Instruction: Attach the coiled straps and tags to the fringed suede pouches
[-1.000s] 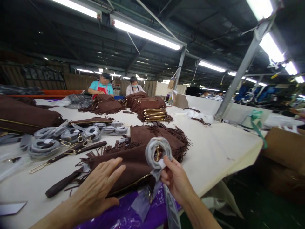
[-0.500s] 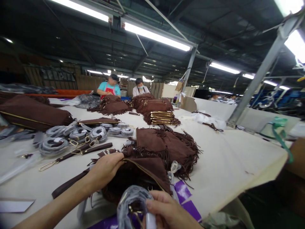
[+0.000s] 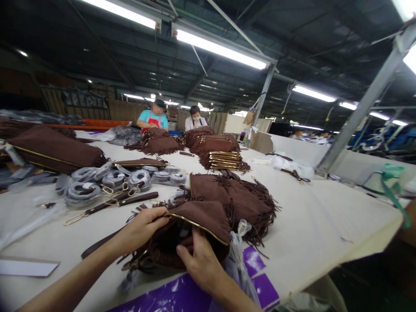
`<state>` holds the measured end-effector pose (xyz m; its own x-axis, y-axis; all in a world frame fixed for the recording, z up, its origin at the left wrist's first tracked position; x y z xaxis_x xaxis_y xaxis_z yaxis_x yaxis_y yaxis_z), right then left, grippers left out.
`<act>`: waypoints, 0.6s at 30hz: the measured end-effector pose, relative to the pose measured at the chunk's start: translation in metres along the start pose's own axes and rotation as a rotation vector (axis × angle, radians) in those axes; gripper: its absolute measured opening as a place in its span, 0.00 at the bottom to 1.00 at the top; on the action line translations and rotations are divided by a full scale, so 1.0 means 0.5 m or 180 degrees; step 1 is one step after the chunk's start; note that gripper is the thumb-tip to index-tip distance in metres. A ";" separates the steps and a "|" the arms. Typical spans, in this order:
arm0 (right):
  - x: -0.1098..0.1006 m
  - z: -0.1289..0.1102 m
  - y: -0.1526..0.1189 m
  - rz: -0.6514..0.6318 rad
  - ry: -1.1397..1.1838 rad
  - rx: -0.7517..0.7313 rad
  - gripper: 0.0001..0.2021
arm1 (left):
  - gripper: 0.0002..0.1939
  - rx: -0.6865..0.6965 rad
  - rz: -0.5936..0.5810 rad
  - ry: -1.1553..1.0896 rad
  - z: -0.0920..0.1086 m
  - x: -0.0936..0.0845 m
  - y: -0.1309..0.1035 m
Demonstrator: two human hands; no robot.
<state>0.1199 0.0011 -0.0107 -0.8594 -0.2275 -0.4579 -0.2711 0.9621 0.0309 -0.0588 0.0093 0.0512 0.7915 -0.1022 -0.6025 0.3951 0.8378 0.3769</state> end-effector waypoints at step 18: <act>0.044 -0.023 -0.005 0.1028 -0.3470 -0.1672 0.07 | 0.09 0.0304 -0.0309 0.0016 -0.010 0.009 -0.012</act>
<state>0.0968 -0.0079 -0.0105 -0.1812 0.4915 -0.8518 -0.4705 0.7173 0.5140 -0.0597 0.0065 0.0428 0.7452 -0.1775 -0.6428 0.5125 0.7692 0.3817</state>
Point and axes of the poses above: each hand's wrist, its own y-axis towards the middle knuckle, its own x-axis out of the palm, z = x × y, the point moved 4 cm from there along y, towards the middle knuckle, and after that the axes turned 14 degrees about x, right-handed, at the moved point
